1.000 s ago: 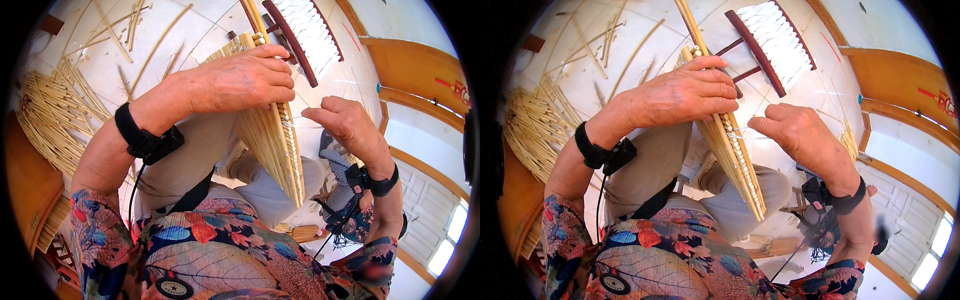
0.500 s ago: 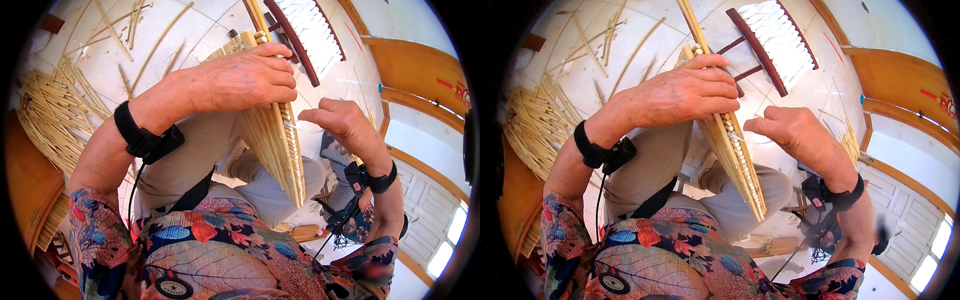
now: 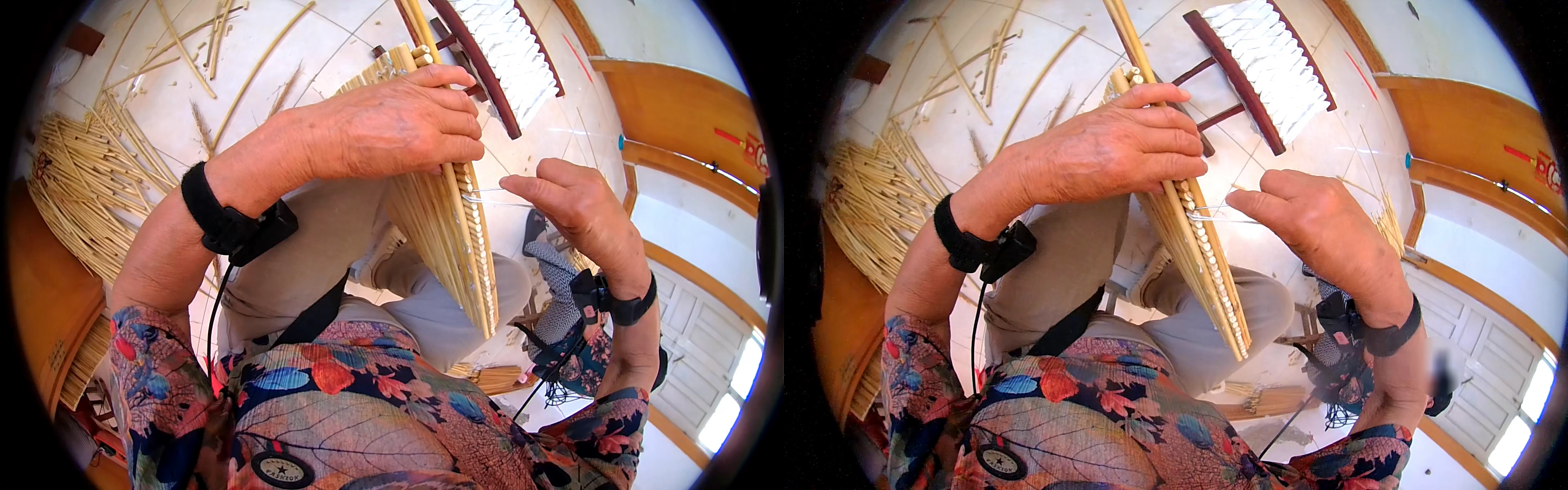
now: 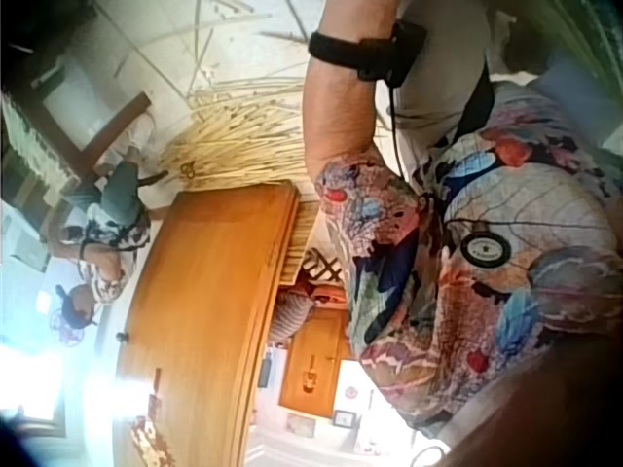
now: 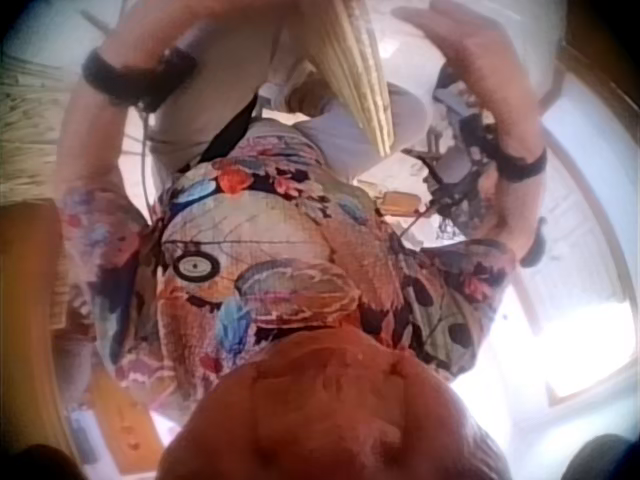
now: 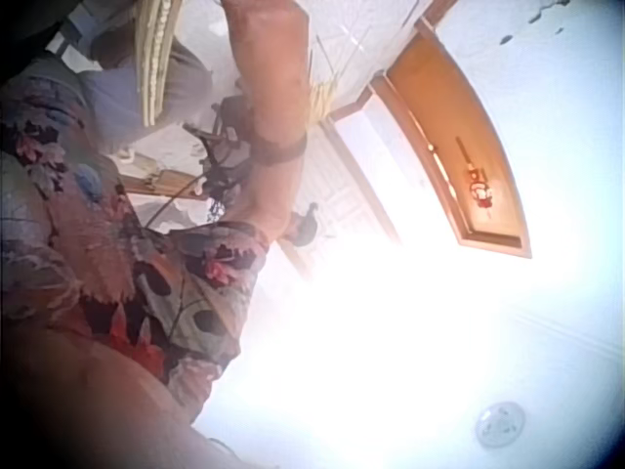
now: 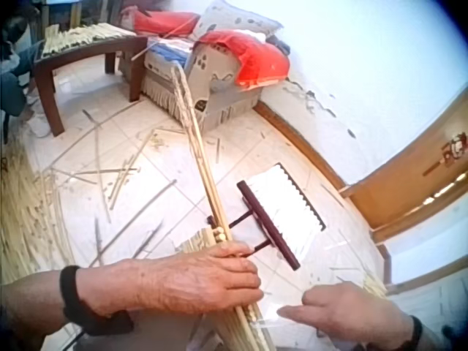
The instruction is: The person weaves thin bamboo strips into a flat mat using a needle and thread to secure the edges. They periodically trim excess thread with scissors and continue stitching along the perimeter.
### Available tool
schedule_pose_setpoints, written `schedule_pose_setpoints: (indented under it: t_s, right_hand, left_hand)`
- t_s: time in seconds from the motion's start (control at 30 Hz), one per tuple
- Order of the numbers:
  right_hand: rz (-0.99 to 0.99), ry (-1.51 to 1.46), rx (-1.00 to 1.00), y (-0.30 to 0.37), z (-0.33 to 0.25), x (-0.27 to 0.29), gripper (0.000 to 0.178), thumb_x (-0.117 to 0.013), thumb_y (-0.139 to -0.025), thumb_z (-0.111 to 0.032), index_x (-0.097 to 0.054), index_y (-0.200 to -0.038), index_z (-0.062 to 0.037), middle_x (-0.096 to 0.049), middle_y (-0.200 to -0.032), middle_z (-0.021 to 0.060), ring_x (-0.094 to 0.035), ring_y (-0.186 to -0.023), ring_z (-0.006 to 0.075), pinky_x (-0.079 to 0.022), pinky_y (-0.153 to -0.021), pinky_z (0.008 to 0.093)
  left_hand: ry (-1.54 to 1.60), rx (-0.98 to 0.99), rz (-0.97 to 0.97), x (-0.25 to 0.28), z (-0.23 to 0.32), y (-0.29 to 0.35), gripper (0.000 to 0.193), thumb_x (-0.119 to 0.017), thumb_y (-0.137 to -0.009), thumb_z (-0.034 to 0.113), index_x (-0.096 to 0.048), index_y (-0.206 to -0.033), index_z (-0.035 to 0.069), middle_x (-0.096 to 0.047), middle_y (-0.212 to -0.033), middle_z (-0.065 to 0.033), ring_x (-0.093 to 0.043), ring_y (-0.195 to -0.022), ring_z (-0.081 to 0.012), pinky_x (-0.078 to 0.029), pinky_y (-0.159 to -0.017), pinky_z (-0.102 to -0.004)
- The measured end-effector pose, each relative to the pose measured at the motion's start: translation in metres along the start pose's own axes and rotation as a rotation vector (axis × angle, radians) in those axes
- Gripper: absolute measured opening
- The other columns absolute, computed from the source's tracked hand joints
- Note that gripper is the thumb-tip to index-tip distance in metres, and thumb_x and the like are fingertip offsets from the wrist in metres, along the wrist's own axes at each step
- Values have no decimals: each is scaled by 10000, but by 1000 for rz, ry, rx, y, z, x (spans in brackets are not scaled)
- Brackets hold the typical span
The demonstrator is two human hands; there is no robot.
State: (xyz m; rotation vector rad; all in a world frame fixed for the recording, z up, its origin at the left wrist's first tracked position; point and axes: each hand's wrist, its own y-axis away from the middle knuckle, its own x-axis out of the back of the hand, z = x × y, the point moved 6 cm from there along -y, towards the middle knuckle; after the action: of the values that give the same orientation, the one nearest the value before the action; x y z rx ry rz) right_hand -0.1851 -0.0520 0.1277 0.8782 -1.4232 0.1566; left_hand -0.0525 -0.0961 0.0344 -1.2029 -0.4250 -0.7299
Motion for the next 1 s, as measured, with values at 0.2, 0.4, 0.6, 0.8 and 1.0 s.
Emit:
schedule_pose_setpoints:
  t_s: [0.2, 0.4, 0.6, 0.8, 1.0]
  right_hand:
    - [6, -24, 29, -4, -2, -5, 358, -621, -714, 28, -653, -1056, -70, -532, -732, 90, -597, -685, 263, -487, -593, 349]
    - [-3, 7, 45, -7, -3, -7, 344, -624, -730, 24, -651, -1058, -77, -529, -726, 81, -601, -678, 254, -493, -586, 337]
    - [-2, 32, 38, -5, -2, -5, 354, -632, -724, 20, -651, -1063, -80, -531, -727, 78, -604, -682, 249, -501, -585, 331]
    - [43, -71, 29, -4, 4, -8, 396, -644, -721, 14, -673, -1096, -111, -442, -690, 66, -532, -639, 238, -424, -556, 345]
    - [3, -51, 33, -8, 0, -9, 340, -626, -717, 20, -659, -1040, -80, -509, -710, 84, -589, -660, 261, -479, -569, 347]
  left_hand:
    - [-16, -1, -4, 0, 1, 1, 390, -706, -723, 64, -630, -1105, 92, -641, -1091, -56, -583, -1111, -205, -309, -1137, -431]
    - [-12, -10, 1, 0, 1, 2, 315, -646, -774, 75, -634, -1088, 90, -643, -1087, -49, -584, -1106, -205, -309, -1135, -431]
    - [-16, -9, 3, 1, 3, 2, 359, -688, -731, 81, -642, -1087, 90, -644, -1087, -43, -584, -1105, -203, -310, -1135, -430]
    - [-19, -3, -10, 1, 3, 1, 388, -703, -711, 78, -645, -1095, 90, -643, -1082, -45, -586, -1100, -208, -315, -1131, -430]
    - [-2, -10, -6, 4, 5, 2, 281, -613, -795, 95, -642, -1074, 83, -637, -1064, -50, -586, -1089, -209, -318, -1127, -425]
